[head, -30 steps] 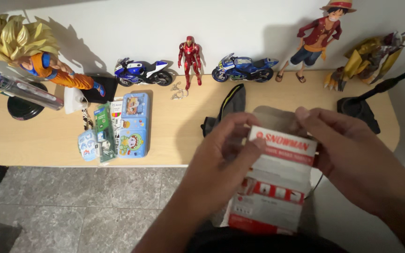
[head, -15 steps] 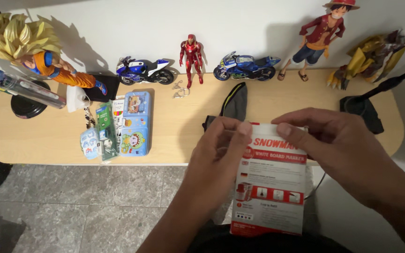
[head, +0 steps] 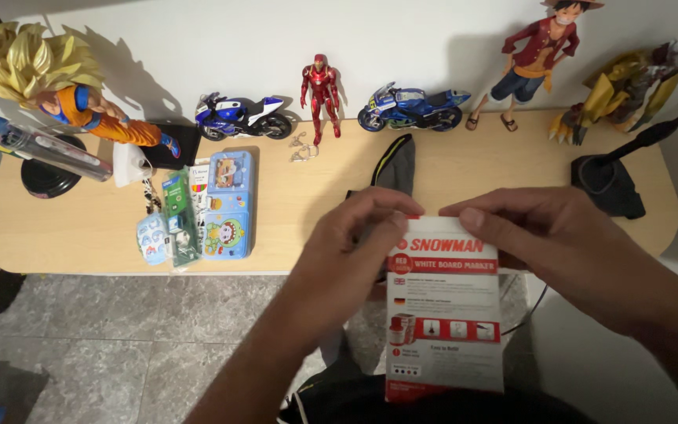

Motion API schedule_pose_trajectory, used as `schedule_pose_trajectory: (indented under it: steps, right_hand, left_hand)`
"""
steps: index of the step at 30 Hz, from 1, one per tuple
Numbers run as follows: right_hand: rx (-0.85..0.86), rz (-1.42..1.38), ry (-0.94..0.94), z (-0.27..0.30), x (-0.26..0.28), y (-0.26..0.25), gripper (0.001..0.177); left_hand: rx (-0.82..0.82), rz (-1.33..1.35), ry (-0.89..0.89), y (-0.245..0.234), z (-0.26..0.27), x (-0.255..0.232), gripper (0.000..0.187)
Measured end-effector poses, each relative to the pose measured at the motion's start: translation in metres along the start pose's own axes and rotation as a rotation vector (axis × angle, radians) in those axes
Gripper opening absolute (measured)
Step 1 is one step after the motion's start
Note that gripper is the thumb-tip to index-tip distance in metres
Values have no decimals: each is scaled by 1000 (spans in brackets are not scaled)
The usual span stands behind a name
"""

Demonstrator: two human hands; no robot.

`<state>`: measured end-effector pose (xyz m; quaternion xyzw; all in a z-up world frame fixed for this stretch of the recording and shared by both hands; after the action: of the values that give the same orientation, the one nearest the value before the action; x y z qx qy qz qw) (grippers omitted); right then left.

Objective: The person wipes a blue marker with a yellow cloth, then opens a box of whiteboard markers. They remove several markers from the box, place them on the table, and then put the remaining markers back into the box before closing it and placing it in a drawer.

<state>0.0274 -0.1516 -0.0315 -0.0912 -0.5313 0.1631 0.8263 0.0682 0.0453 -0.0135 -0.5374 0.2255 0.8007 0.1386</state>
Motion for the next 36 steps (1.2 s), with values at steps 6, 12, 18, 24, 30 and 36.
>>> schedule_pose_trajectory:
  steps: [6,12,18,24,30,36]
  right_hand:
    - [60,61,24,-2,-2,6,39]
    - [-62,96,7,1,-2,6,33]
    - [-29,72,81,7,-18,7,37]
    - [26,76,30,7,-20,9,36]
    - [-46,73,35,16,-16,13,33]
    - [-96,-81,35,24,-32,11,44]
  left_hand:
    - [74,62,-58,-7,4,6,25]
    - [64,12,-72,-15,1,8,27]
    - [83,57,-56,-16,9,11,24]
    - [83,-165,27,-17,9,12,29]
    - [198,-129,-18,-11,9,17,32]
    - [229,-194,-22,6,0,14,23]
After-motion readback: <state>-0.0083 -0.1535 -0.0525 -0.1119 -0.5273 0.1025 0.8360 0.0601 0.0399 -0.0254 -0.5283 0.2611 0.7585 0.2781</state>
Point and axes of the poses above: each hand's wrist, its own z-axis away from the middle knuckle, its own y-axis out of the palm, x = y × z, the point moved 8 cm from there along -z, towards the middle knuckle, and after that the axes turned 8 degrees about z, right-handed, at the moved point
